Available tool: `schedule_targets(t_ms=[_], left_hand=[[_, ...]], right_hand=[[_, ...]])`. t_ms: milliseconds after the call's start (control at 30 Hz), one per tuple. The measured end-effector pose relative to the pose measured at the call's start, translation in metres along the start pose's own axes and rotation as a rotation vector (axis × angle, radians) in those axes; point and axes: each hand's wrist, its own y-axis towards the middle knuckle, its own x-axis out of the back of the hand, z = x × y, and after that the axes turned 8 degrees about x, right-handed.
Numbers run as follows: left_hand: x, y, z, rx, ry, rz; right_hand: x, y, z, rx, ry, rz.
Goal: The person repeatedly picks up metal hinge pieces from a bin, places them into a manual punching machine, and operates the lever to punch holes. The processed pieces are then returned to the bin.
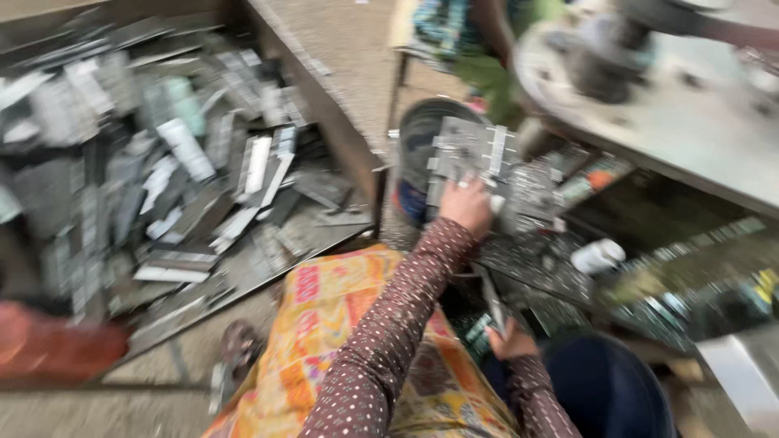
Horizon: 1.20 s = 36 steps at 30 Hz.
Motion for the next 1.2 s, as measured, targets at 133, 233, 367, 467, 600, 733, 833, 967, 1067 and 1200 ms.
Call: schedule_targets(t_ms=[133, 233, 367, 467, 600, 733, 833, 967, 1067, 1200], left_hand=[[0.017, -0.058, 0.053, -0.002, -0.247, -0.507], [0.017, -0.099, 0.118, 0.206, -0.281, -0.631], [0.016, -0.117, 0.239, 0.738, -0.025, -0.251], [0.017, -0.114, 0.31, 0.871, 0.038, -0.305], [0.017, -0.103, 0.37, 0.981, 0.102, -0.174], [-0.012, -0.112, 0.383, 0.884, 0.198, -0.178], [-0.048, -0.129, 0.377, 0.836, 0.211, -0.277], [-0.073, -0.152, 0.372, 0.76, 0.214, -0.449], [-0.058, -0.165, 0.361, 0.812, 0.07, -0.425], [-0.007, -0.172, 0.315, 0.661, 0.056, -0.461]], right_hand=[[0.049, 0.022, 0.0, 0.034, 0.092, 0.005], [0.08, 0.018, -0.017, 0.012, 0.104, 0.141], [0.097, 0.039, -0.019, 0.116, 0.095, 0.172], [0.107, 0.046, -0.019, 0.081, 0.083, 0.21], [0.108, 0.041, -0.017, 0.066, 0.174, 0.271], [0.109, 0.05, -0.011, 0.03, 0.248, 0.406], [0.108, 0.057, -0.011, 0.093, 0.226, 0.401], [0.109, 0.047, -0.018, 0.039, 0.141, 0.331], [0.113, 0.027, -0.014, 0.062, 0.134, 0.228], [0.118, 0.016, 0.016, -0.007, 0.08, 0.141]])
